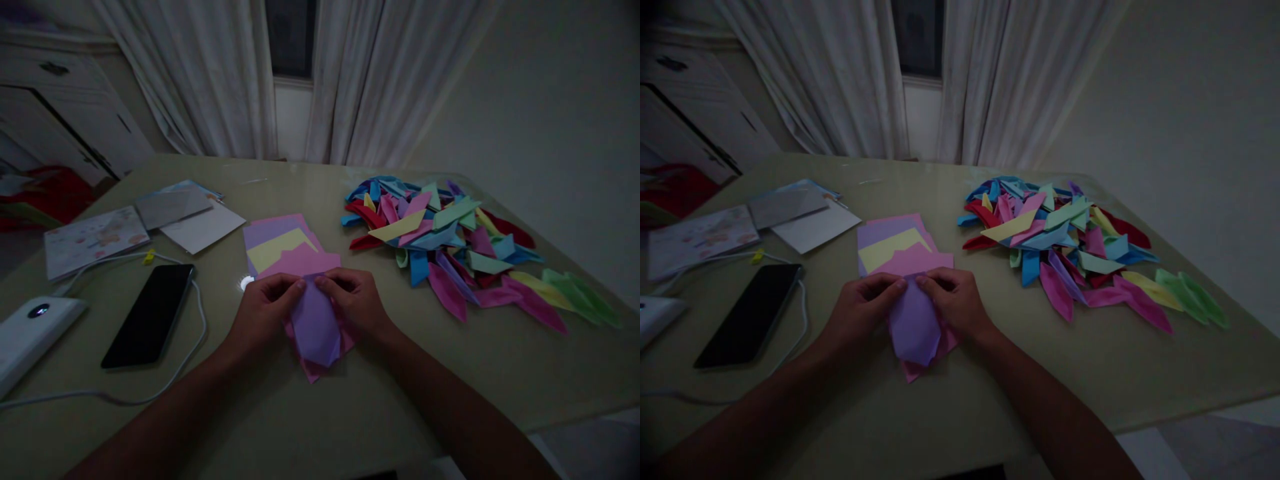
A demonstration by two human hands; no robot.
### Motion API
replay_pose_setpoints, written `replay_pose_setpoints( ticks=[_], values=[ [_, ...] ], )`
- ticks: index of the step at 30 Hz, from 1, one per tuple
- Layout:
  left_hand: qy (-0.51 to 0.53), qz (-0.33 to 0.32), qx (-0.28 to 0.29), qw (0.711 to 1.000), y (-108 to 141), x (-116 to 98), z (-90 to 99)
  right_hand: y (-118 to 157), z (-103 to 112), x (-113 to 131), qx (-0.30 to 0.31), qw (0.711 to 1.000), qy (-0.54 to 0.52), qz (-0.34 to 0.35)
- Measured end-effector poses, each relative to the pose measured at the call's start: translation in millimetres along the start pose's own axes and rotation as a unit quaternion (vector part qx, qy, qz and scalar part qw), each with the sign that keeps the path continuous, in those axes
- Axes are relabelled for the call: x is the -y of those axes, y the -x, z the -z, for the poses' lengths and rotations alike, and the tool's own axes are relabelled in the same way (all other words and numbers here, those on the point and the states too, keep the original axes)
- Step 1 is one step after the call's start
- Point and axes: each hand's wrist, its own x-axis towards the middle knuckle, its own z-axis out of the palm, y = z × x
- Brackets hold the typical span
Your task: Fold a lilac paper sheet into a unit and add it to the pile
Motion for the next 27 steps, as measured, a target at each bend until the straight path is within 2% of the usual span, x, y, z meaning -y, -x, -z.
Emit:
replay_pose_setpoints(
  ticks=[4, 6, 8, 10, 13, 15, 16, 20, 27],
  values=[
    [0.009, 0.008, 0.005, 1.0, 0.7, 1.9, -0.3, 5.5, 1.3, 5.5, -0.031, 0.983, 0.124, 0.133],
    [0.014, 0.011, 0.006, 1.0, 0.6, 2.5, -0.6, 7.2, 4.1, 10.0, -0.007, 0.967, 0.166, 0.194],
    [0.022, 0.008, -0.001, 1.0, 0.0, 2.8, -1.1, 7.6, 6.3, 12.4, 0.033, 0.958, 0.182, 0.218],
    [0.034, 0.008, -0.011, 0.999, -0.5, 2.7, -1.6, 6.8, 6.5, 10.7, 0.044, 0.968, 0.162, 0.186],
    [0.042, 0.007, -0.033, 0.999, -0.3, 1.2, -2.4, 4.1, 2.8, 2.9, 0.013, 0.996, 0.065, 0.055],
    [0.036, 0.001, -0.045, 0.998, 0.5, 0.1, -2.7, 2.1, 0.0, -1.8, -0.009, 1.0, 0.004, -0.017],
    [0.031, -0.003, -0.047, 0.998, 1.0, -0.3, -2.7, 1.3, -0.9, -3.2, -0.019, 0.999, -0.007, -0.031],
    [0.03, 0.01, -0.039, 0.999, 1.7, 0.5, -1.9, 0.6, 0.5, -2.7, -0.034, 0.999, 0.037, 0.008],
    [0.102, 0.082, -0.032, 0.991, -3.1, 2.9, -2.0, 0.9, 10.4, 2.9, 0.069, 0.985, 0.114, 0.113]
  ],
)
